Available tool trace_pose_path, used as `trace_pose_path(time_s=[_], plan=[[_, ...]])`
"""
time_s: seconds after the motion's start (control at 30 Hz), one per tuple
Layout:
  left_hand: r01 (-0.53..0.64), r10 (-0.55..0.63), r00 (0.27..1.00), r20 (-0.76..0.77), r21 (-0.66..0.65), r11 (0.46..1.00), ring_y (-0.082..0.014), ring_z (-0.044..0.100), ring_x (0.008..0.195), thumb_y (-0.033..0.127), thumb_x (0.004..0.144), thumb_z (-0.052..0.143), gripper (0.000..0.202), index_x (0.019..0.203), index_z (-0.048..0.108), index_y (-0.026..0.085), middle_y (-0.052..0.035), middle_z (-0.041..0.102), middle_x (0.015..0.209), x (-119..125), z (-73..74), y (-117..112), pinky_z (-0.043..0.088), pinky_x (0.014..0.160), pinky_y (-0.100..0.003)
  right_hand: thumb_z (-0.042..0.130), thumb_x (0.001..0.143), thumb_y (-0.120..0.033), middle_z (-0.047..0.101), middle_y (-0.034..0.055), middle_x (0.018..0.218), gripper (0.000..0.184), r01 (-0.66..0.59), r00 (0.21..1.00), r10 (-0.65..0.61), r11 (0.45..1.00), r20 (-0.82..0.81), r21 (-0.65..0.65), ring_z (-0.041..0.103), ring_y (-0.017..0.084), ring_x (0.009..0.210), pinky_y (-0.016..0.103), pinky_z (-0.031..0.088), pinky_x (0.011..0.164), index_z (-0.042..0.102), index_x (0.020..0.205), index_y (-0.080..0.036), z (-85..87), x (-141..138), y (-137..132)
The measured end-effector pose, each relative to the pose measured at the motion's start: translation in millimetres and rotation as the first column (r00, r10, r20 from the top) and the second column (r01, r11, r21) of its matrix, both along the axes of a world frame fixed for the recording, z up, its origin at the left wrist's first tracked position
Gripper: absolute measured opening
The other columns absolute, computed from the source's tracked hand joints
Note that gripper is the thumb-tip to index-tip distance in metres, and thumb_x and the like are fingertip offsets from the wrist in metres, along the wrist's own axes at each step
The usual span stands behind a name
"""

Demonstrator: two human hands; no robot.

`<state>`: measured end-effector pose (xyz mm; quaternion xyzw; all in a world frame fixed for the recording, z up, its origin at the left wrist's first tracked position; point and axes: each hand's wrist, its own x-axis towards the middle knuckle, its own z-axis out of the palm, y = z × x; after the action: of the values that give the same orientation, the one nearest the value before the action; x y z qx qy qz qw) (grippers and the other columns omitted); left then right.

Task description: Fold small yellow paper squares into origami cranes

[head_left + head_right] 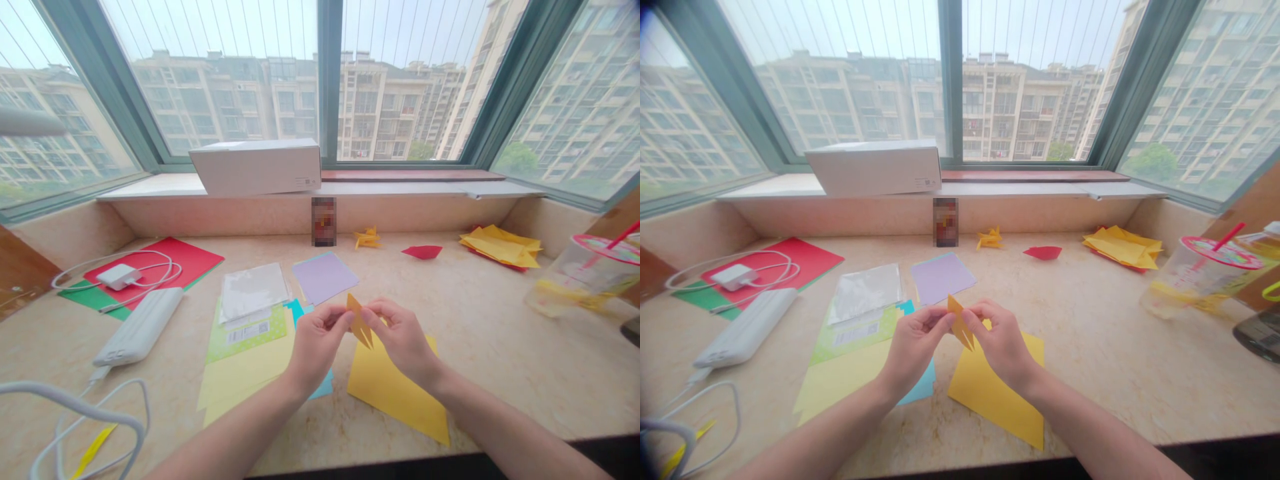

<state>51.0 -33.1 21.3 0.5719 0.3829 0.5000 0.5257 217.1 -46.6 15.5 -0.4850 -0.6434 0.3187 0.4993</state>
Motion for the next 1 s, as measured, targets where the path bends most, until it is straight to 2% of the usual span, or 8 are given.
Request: trace_pose_path(time_s=[0.13,0.3,0.47,0.73,0.8,0.9,0.93,1.0], plan=[[0.066,-0.066,0.997,-0.048,-0.012,0.998,-0.0225,0.072,0.079,0.043,0.088,0.066,0.032,0.094,0.073,0.012,-0.0102,0.076,0.088,0,-0.6,-3,0.059,0.075,-0.034,0.058,0.095,-0.037,0.067,0.003,0.078,0.027,0.047,0.999,-0.048,0.996,0.009,0.082,0.062,0.018,0.074,0.03,0.048,0.071,0.069,0.077,-0.02,4.3,-1,-4],[0.093,-0.094,0.987,-0.128,-0.019,0.996,-0.0174,0.068,0.067,0.042,0.089,0.065,0.032,0.078,0.069,0.012,-0.0059,0.071,0.07,-2,2.1,-5,0.053,0.065,-0.026,0.056,0.094,-0.034,0.062,0.0014,0.073,0.026,-0.011,0.995,-0.006,0.984,0.098,0.175,0.059,0.016,0.069,0.029,0.045,0.067,0.063,0.073,-0.02,3.9,3,-3],[0.156,-0.152,0.975,-0.162,0.01,0.988,-0.0146,0.063,0.066,0.041,0.091,0.063,0.032,0.077,0.067,0.013,-0.0042,0.068,0.068,-5,3.7,-4,0.047,0.063,-0.024,0.052,0.098,-0.037,0.061,-0.0003,0.069,0.029,-0.11,0.987,0.1,0.991,0.127,0.07,0.056,0.015,0.065,0.028,0.042,0.064,0.061,0.076,-0.02,4.9,8,-2],[0.244,-0.248,0.96,-0.13,-0.044,0.969,-0.0145,0.064,0.059,0.044,0.092,0.062,0.037,0.075,0.068,0.011,-0.0054,0.068,0.064,-5,3.5,-2,0.05,0.06,-0.024,0.053,0.096,-0.04,0.052,-0.0025,0.062,0.035,-0.105,0.994,0.105,0.993,0.001,-0.054,0.047,0.012,0.06,0.025,0.037,0.057,0.054,0.068,-0.019,5.6,4,-6],[0.237,-0.239,0.96,-0.145,-0.034,0.971,-0.0153,0.065,0.061,0.043,0.095,0.055,0.037,0.085,0.07,0.011,-0.0069,0.069,0.069,-4,0.2,1,0.053,0.061,-0.026,0.055,0.093,-0.043,0.048,-0.0039,0.059,0.037,-0.068,0.995,0.06,0.992,-0.075,-0.103,0.043,0.011,0.056,0.025,0.035,0.054,0.049,0.064,-0.02,2.7,3,-2],[0.222,-0.191,0.957,-0.219,0.13,0.966,-0.016,0.069,0.071,0.032,0.099,0.048,0.035,0.127,0.06,0.014,-0.0107,0.072,0.096,-7,-7.9,7,0.058,0.069,-0.031,0.056,0.09,-0.047,0.044,-0.0054,0.054,0.04,-0.019,0.986,-0.012,0.982,-0.164,-0.189,0.038,0.01,0.051,0.024,0.031,0.05,0.046,0.062,-0.021,0.9,3,6],[0.225,-0.166,0.952,-0.256,0.221,0.949,-0.0162,0.069,0.078,0.026,0.098,0.049,0.04,0.137,0.051,0.018,-0.0122,0.069,0.111,-8,-10.7,8,0.058,0.073,-0.032,0.057,0.09,-0.048,0.044,-0.0053,0.054,0.041,-0.014,0.984,-0.024,0.978,-0.178,-0.21,0.038,0.01,0.05,0.024,0.031,0.049,0.046,0.062,-0.021,1.2,3,8],[0.254,-0.105,0.929,-0.354,0.408,0.877,-0.0182,0.067,0.096,0.017,0.096,0.05,0.044,0.14,0.049,0.024,-0.0115,0.062,0.126,-11,-14.9,12,0.057,0.083,-0.034,0.056,0.09,-0.051,0.045,-0.0048,0.052,0.044,-0.018,0.982,-0.025,0.974,-0.186,-0.226,0.038,0.01,0.05,0.024,0.03,0.049,0.046,0.059,-0.021,2.6,4,9]])
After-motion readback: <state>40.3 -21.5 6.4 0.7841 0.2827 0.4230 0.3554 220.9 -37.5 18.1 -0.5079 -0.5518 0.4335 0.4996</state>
